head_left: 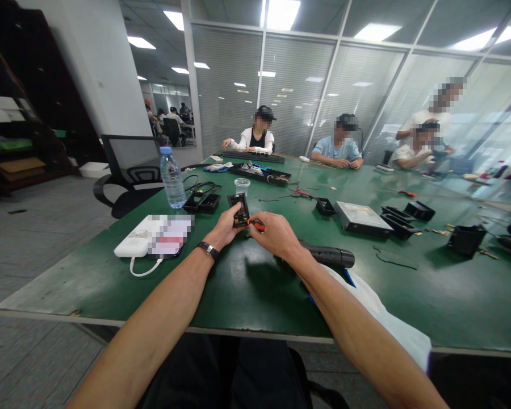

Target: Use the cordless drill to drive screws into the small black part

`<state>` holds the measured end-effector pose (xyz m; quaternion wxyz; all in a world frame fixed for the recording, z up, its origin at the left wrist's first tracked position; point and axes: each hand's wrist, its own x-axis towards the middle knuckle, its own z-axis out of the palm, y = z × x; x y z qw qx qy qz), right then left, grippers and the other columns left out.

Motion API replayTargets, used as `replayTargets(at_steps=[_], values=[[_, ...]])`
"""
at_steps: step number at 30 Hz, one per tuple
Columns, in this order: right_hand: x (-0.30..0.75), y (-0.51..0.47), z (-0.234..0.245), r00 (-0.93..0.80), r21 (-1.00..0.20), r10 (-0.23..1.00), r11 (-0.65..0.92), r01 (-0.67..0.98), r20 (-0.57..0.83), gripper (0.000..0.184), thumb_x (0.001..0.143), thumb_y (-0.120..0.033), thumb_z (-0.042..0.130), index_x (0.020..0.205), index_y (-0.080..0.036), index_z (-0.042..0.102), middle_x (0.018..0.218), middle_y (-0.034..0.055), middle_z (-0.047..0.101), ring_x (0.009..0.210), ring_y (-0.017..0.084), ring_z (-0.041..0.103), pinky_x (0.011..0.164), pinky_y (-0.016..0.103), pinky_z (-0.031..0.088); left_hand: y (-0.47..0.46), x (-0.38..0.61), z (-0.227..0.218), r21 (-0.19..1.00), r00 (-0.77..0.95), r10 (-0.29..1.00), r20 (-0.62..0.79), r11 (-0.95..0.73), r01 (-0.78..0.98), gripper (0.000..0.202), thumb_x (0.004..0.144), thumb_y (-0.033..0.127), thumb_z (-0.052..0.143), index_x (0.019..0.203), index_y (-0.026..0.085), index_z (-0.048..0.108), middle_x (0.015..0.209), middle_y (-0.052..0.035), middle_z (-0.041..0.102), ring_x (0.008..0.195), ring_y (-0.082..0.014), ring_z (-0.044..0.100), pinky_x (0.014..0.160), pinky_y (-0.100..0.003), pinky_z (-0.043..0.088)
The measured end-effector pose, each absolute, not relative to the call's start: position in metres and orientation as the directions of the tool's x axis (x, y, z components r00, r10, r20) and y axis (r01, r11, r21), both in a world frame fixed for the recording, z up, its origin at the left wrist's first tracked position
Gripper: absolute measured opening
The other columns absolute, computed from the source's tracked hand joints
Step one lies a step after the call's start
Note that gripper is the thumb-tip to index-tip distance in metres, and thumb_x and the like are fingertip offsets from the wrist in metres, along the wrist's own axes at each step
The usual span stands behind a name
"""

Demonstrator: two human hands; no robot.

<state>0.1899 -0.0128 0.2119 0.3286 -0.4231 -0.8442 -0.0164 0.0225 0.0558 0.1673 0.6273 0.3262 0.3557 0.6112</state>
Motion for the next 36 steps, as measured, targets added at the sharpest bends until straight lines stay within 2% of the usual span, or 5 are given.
replayTargets(at_steps=[9,17,26,36], values=[[0.189,-0.017,0.215,-0.427,-0.232,0.703,0.635,0.737,0.568,0.02,0.085,-0.028,0.057,0.101,-0.023,0.069,0.097,0.0045,0.074,0.085,0.019,0.067,0.076,0.026,0.045,0.055,0.022,0.169,0.808,0.014,0.999,-0.043,0.043,-0.588,0.027,0.086,0.041,0.061,0.085,0.014,0.064,0.074,-0.0058,0.068,0.06,-0.0152,0.064,0.053,-0.027,0.052],[0.188,-0.02,0.215,-0.427,-0.234,0.682,0.654,0.72,0.593,0.019,0.085,-0.027,0.057,0.1,-0.024,0.068,0.096,0.0032,0.073,0.083,0.018,0.067,0.076,0.027,0.046,0.05,0.025,0.174,0.766,0.045,0.999,-0.01,0.037,-0.641,0.034,0.088,0.048,0.057,0.09,0.015,0.065,0.077,-0.0062,0.069,0.064,-0.016,0.064,0.057,-0.027,0.052],[0.188,-0.018,0.212,-0.449,-0.237,0.692,0.657,0.716,0.565,0.021,0.087,-0.026,0.055,0.104,-0.024,0.067,0.101,0.004,0.072,0.089,0.018,0.067,0.078,0.026,0.046,0.045,0.027,0.178,0.786,0.106,0.994,0.025,0.046,-0.617,0.049,0.087,0.062,0.052,0.094,0.016,0.067,0.083,-0.0091,0.071,0.074,-0.0191,0.068,0.061,-0.028,0.053],[0.188,-0.015,0.21,-0.438,-0.222,0.691,0.647,0.729,0.575,0.023,0.088,-0.028,0.055,0.107,-0.024,0.067,0.1,0.0043,0.072,0.088,0.018,0.066,0.078,0.026,0.046,0.054,0.024,0.17,0.82,0.06,0.998,0.034,0.007,-0.572,0.056,0.083,0.068,0.054,0.09,0.014,0.066,0.083,-0.009,0.071,0.071,-0.0165,0.067,0.062,-0.025,0.053]])
